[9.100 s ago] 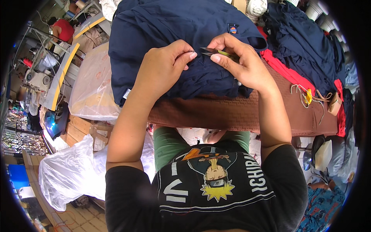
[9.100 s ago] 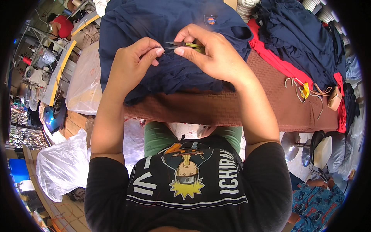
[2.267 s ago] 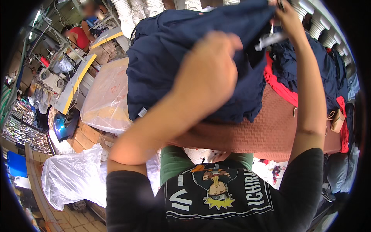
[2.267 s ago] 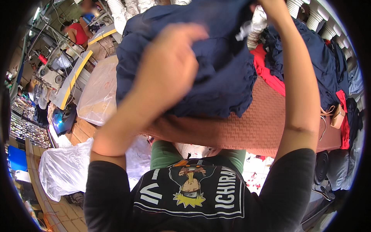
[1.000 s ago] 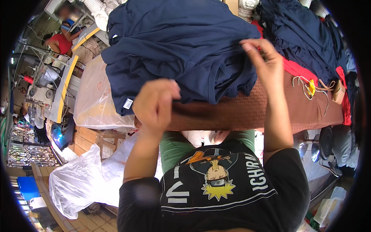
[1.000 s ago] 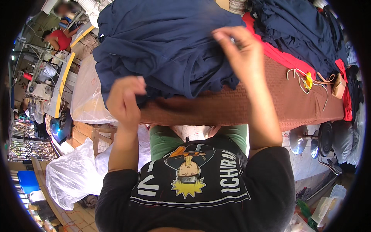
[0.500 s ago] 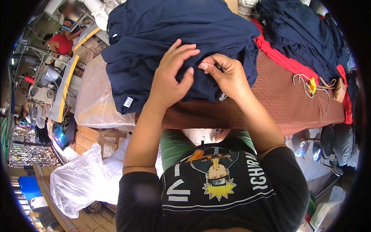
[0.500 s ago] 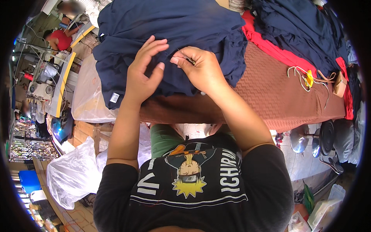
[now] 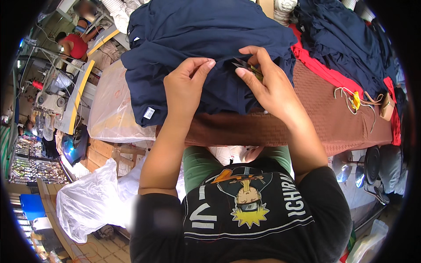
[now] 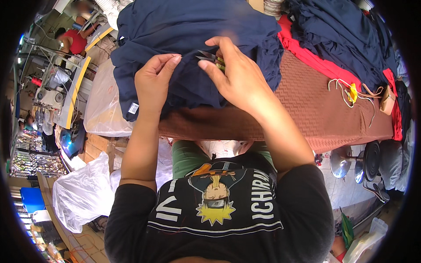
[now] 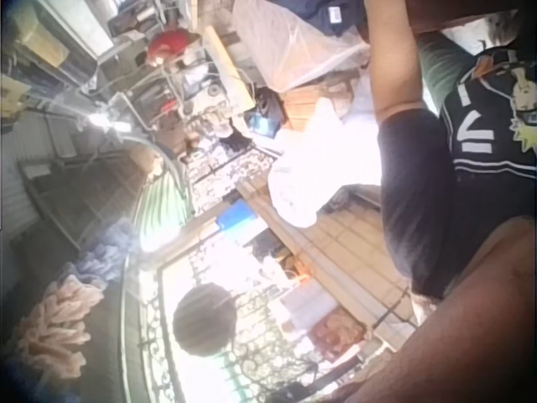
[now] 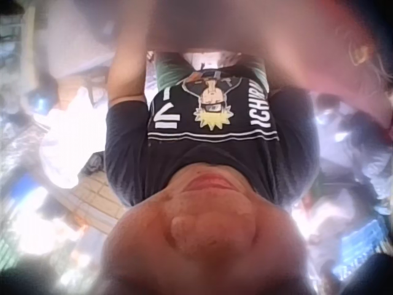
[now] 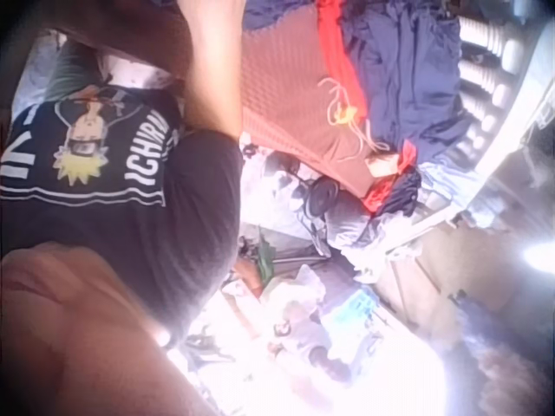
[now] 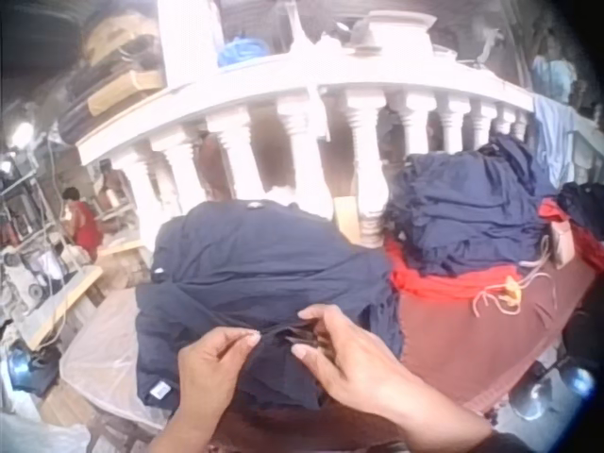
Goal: The person trims loose threads from a stack of dark blue shirts using a pair of snips, handling the shirts one at a time and placing the finished items into a large plastic bag on the floor.
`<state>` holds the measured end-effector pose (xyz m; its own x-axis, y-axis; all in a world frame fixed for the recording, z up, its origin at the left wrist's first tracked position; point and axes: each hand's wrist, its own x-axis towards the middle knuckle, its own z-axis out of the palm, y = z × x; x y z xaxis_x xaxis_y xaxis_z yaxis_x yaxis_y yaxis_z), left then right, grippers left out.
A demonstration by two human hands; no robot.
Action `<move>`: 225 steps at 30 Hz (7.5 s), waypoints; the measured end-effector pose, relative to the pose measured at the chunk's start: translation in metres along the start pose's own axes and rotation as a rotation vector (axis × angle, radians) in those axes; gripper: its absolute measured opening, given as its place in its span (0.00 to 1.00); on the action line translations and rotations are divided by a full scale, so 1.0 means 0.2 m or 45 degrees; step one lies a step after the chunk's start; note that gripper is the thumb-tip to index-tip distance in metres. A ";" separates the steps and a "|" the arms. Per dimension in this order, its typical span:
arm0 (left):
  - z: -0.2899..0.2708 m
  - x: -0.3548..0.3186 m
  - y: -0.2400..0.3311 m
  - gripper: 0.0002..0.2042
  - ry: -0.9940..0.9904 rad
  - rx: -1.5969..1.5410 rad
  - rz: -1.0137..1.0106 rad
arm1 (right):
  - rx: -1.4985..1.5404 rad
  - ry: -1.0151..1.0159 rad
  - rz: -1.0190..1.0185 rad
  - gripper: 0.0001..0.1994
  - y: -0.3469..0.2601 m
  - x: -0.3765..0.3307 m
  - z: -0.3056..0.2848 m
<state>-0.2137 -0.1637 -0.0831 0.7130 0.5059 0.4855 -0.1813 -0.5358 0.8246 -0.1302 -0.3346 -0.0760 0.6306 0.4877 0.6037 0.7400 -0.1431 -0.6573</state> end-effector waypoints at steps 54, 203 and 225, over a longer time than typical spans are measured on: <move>-0.04 -0.02 -0.04 0.10 -0.046 -0.441 -0.198 | 0.087 -0.149 0.002 0.11 0.11 0.25 0.11; -0.10 -0.17 0.10 0.06 -0.260 0.008 0.396 | 0.359 -0.240 -0.199 0.07 0.07 -0.15 0.15; -0.06 -0.11 0.08 0.10 -0.544 0.049 -0.140 | 0.156 -0.242 -0.010 0.11 0.01 -0.15 -0.09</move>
<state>-0.2404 -0.1748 -0.0779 0.9442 0.2408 0.2249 -0.0688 -0.5234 0.8493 -0.1439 -0.3647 -0.0878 0.5612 0.6434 0.5207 0.7031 -0.0387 -0.7100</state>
